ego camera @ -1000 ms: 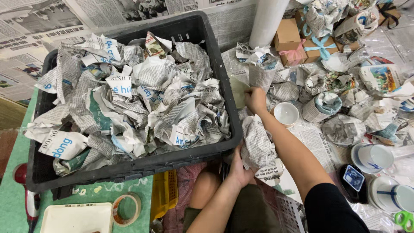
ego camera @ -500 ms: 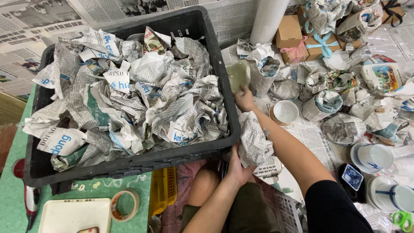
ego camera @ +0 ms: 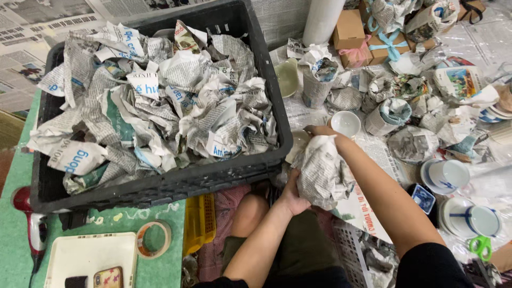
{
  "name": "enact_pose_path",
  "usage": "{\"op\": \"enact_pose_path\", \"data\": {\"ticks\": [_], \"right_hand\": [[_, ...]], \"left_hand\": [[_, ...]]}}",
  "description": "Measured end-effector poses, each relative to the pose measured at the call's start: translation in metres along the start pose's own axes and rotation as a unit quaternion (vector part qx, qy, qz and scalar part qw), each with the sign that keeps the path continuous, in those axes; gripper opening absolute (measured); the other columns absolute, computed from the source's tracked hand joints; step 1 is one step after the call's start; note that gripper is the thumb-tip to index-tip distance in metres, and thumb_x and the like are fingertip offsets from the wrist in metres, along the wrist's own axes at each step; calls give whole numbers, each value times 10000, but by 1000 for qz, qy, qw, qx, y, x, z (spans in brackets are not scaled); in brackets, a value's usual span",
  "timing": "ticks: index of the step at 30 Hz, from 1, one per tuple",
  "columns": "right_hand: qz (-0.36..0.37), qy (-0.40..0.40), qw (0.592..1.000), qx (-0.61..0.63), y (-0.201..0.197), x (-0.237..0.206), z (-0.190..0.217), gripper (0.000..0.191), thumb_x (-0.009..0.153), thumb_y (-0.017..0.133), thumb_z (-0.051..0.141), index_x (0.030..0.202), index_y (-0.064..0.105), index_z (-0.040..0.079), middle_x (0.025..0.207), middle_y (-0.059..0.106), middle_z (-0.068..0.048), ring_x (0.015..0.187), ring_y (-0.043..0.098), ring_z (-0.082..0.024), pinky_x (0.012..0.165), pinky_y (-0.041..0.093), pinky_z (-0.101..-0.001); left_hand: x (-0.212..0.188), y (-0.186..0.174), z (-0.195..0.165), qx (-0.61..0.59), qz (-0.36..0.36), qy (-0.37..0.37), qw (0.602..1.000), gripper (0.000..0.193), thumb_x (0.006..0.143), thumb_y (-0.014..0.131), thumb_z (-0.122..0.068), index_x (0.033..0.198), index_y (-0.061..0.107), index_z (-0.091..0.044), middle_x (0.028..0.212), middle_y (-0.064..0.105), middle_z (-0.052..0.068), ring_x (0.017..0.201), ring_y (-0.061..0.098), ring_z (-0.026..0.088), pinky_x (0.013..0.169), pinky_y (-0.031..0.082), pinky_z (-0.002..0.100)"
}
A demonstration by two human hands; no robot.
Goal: The person sits on the floor and unwraps various ceramic items, including cups, bowls, and saucers, from newspaper. They place the unwrapped items on the table and discard the newspaper into a nearby crate.
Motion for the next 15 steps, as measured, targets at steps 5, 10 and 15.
{"op": "enact_pose_path", "data": {"ticks": [5,10,15], "right_hand": [[-95,15,995,-4,14,-6,-11,460,837,724,159,1266,626,24,1080,727,-231,978,737,-337,831,581,-407],[-208,27,976,50,2,1,-4,427,800,765,205,1159,684,-12,989,737,-255,916,743,-374,781,580,-434],[-274,43,957,81,-7,4,1,356,788,736,166,1109,737,12,1014,740,-238,951,720,-396,856,556,-445]], "left_hand": [[2,-1,4,2,65,22,998,624,1041,494,-497,1470,570,-49,1470,602,115,1344,564,295,1171,429,458],[-8,12,-3,-1,64,81,995,634,1027,482,-508,1459,570,-52,1453,610,114,1342,560,297,1166,429,457],[-13,28,-5,34,64,117,990,619,1010,486,-494,1464,572,-82,1462,616,80,1354,561,276,1183,414,442]]}}
Point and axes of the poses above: each hand's wrist, its own x-axis towards the middle knuckle, its own y-axis out of the palm, z = x × y, the point moved 4 cm from there along x, towards the middle knuckle
